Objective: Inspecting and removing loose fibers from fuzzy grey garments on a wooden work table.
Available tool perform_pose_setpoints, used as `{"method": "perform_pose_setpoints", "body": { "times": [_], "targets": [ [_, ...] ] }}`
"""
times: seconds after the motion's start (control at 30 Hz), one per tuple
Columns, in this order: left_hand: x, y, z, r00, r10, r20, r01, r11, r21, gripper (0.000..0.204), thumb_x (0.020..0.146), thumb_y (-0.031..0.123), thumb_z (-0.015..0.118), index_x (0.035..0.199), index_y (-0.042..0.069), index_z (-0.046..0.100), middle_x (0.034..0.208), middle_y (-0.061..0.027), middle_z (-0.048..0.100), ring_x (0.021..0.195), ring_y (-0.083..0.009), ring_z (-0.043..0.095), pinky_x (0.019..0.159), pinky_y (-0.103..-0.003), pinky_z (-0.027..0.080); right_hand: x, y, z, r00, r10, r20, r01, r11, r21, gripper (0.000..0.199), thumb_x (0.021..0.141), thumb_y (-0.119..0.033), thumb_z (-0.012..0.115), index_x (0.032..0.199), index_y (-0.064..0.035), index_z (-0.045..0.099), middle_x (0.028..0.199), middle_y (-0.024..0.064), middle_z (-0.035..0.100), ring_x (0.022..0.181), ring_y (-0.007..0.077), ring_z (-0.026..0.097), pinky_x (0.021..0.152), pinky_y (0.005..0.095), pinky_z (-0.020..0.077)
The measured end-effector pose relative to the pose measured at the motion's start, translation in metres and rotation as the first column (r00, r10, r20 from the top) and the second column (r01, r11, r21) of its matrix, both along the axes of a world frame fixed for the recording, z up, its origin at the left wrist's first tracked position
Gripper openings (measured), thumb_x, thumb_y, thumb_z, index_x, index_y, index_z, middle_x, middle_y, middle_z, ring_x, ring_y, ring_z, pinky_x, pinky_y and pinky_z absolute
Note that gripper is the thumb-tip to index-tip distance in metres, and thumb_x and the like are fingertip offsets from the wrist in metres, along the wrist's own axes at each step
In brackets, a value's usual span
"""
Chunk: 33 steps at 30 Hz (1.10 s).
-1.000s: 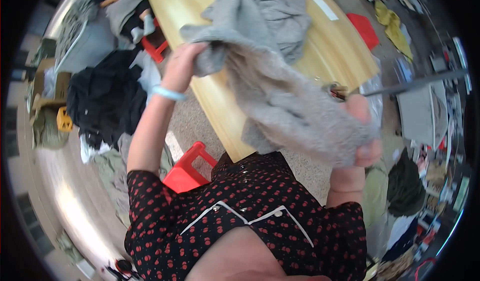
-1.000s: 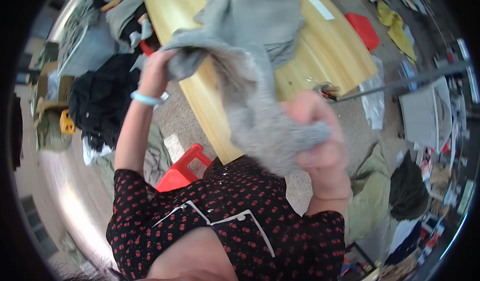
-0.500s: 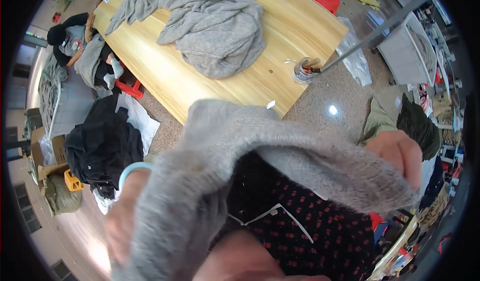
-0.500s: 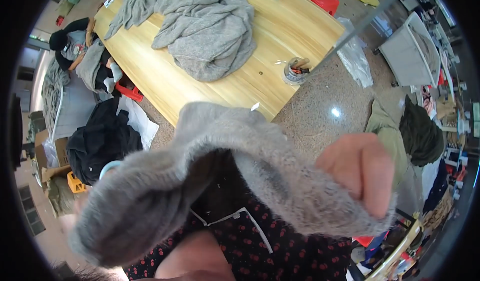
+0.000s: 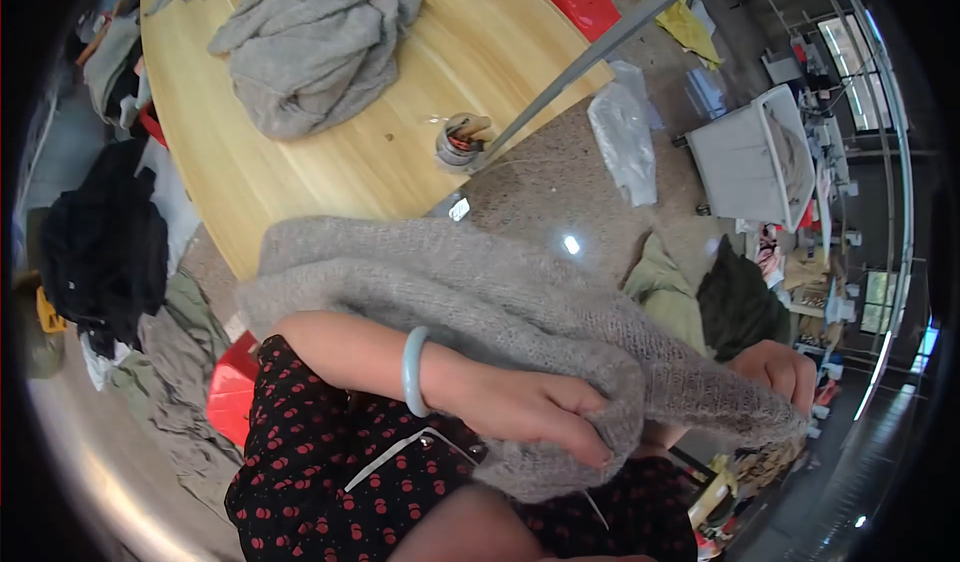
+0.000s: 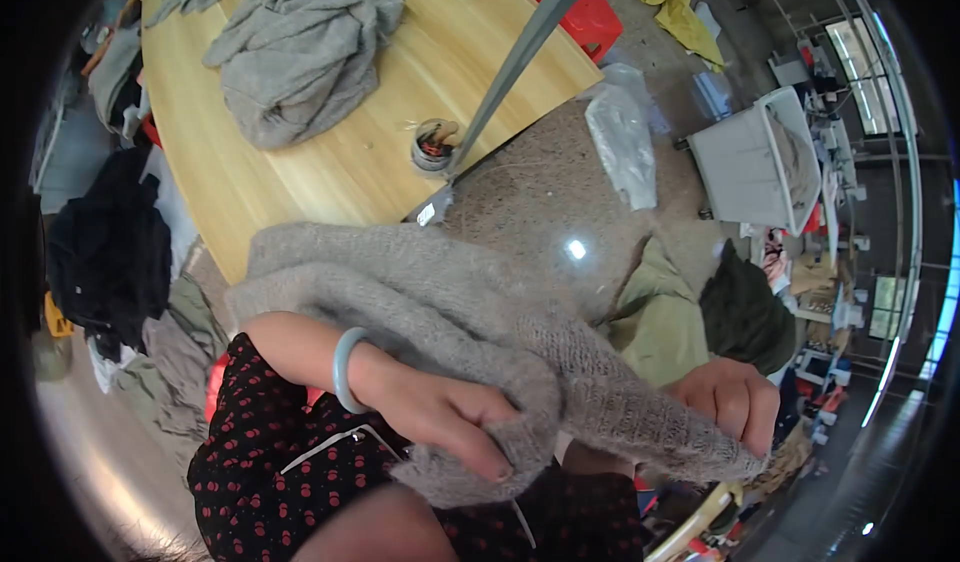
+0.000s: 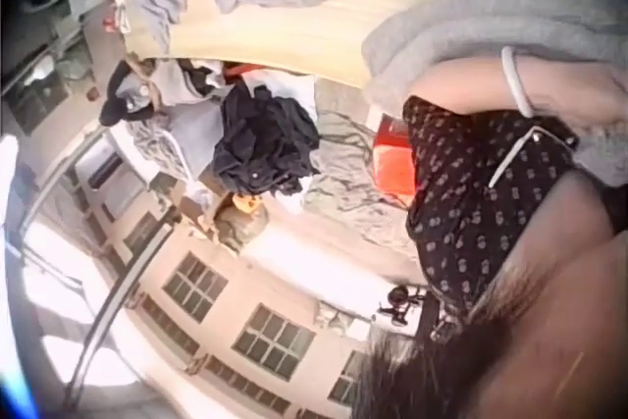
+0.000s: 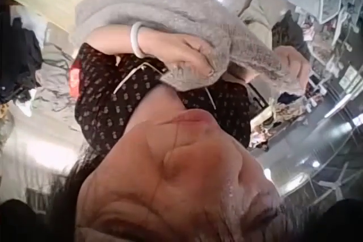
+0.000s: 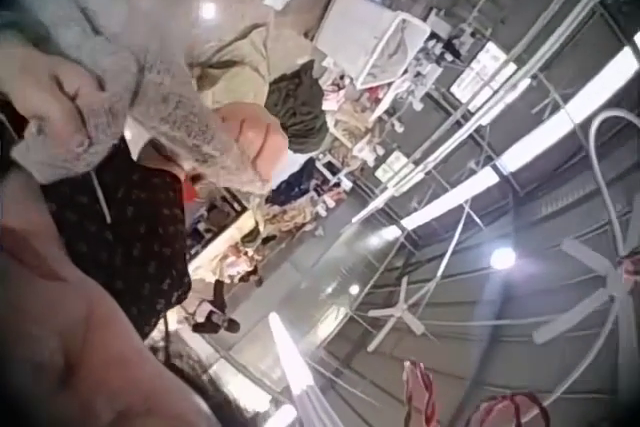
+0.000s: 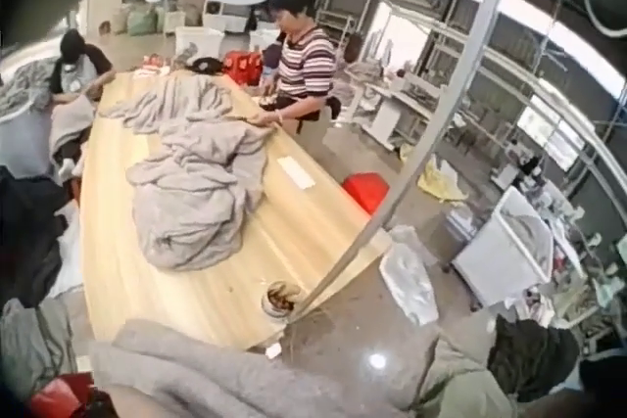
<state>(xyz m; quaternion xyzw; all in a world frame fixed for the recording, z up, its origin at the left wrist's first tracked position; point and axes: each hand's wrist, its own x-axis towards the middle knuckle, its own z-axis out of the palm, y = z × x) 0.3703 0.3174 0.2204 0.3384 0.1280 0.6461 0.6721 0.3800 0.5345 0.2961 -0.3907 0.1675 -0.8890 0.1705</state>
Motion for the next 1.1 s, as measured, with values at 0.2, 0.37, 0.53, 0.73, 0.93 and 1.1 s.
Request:
{"method": "perform_pose_setpoints", "body": {
  "times": [0.2, 0.37, 0.53, 0.73, 0.93, 1.1],
  "targets": [
    [0.032, 0.080, -0.002, 0.925, -0.240, 0.295, 0.184, 0.961, 0.205, 0.032, 0.075, 0.023, 0.059, 0.094, -0.002, 0.057, 0.086, -0.0023, 0.057, 0.081, -0.0079, 0.049, 0.071, -0.023, 0.039, 0.042, 0.045, 0.020, 0.888, -0.359, 0.287, 0.355, 0.932, 0.067, 0.007, 0.075, -0.008, 0.059, 0.077, -0.0029, 0.055, 0.065, 0.0098, 0.052, 0.051, 0.0132, 0.050, 0.045, 0.0267, 0.0421],
    [0.031, 0.120, -0.018, 0.928, -0.197, 0.316, 0.106, 0.953, 0.283, 0.027, 0.083, 0.023, 0.051, 0.078, -0.004, 0.050, 0.066, 0.0029, 0.049, 0.062, -0.0051, 0.044, 0.055, -0.024, 0.039, 0.088, 0.126, -0.034, 0.764, -0.549, 0.340, 0.628, 0.753, -0.195, 0.012, 0.077, -0.010, 0.057, 0.083, -0.0010, 0.052, 0.075, 0.0118, 0.054, 0.062, 0.0149, 0.054, 0.055, 0.0267, 0.0458],
    [-0.007, 0.117, -0.039, 0.919, -0.201, 0.340, 0.151, 0.974, 0.167, 0.028, 0.083, 0.022, 0.050, 0.078, -0.005, 0.047, 0.066, 0.0015, 0.048, 0.063, -0.0057, 0.043, 0.056, -0.024, 0.038, 0.105, 0.125, -0.070, 0.594, -0.692, 0.411, 0.774, 0.630, -0.057, 0.015, 0.077, -0.011, 0.055, 0.087, 0.0001, 0.051, 0.079, 0.0132, 0.054, 0.066, 0.0163, 0.054, 0.058, 0.0282, 0.0453],
    [-0.053, 0.128, -0.048, 0.903, -0.295, 0.312, 0.281, 0.956, 0.090, 0.024, 0.084, 0.019, 0.050, 0.082, -0.004, 0.046, 0.068, 0.0023, 0.047, 0.064, -0.0053, 0.042, 0.056, -0.024, 0.037, 0.107, 0.124, -0.112, 0.455, -0.791, 0.409, 0.869, 0.494, -0.011, 0.020, 0.078, -0.013, 0.053, 0.091, 0.0014, 0.049, 0.083, 0.0149, 0.053, 0.070, 0.0180, 0.054, 0.061, 0.0300, 0.0447],
    [-0.083, 0.139, -0.039, 0.871, -0.378, 0.314, 0.390, 0.920, 0.028, 0.024, 0.085, 0.018, 0.050, 0.077, -0.004, 0.045, 0.067, 0.0019, 0.046, 0.064, -0.0043, 0.040, 0.057, -0.024, 0.037, 0.108, 0.118, -0.122, 0.327, -0.876, 0.355, 0.922, 0.378, 0.082, 0.024, 0.079, -0.014, 0.050, 0.096, 0.0027, 0.047, 0.087, 0.0166, 0.053, 0.074, 0.0197, 0.053, 0.065, 0.0319, 0.0440],
    [-0.083, 0.160, -0.031, 0.861, -0.426, 0.277, 0.438, 0.899, 0.022, 0.021, 0.085, 0.017, 0.050, 0.076, -0.002, 0.045, 0.067, 0.0015, 0.046, 0.064, -0.0052, 0.040, 0.057, -0.024, 0.036, 0.104, 0.140, -0.118, 0.263, -0.927, 0.266, 0.934, 0.314, 0.169, 0.028, 0.080, -0.016, 0.048, 0.100, 0.0037, 0.046, 0.090, 0.0180, 0.052, 0.077, 0.0212, 0.053, 0.067, 0.0334, 0.0435]
  ]
}}
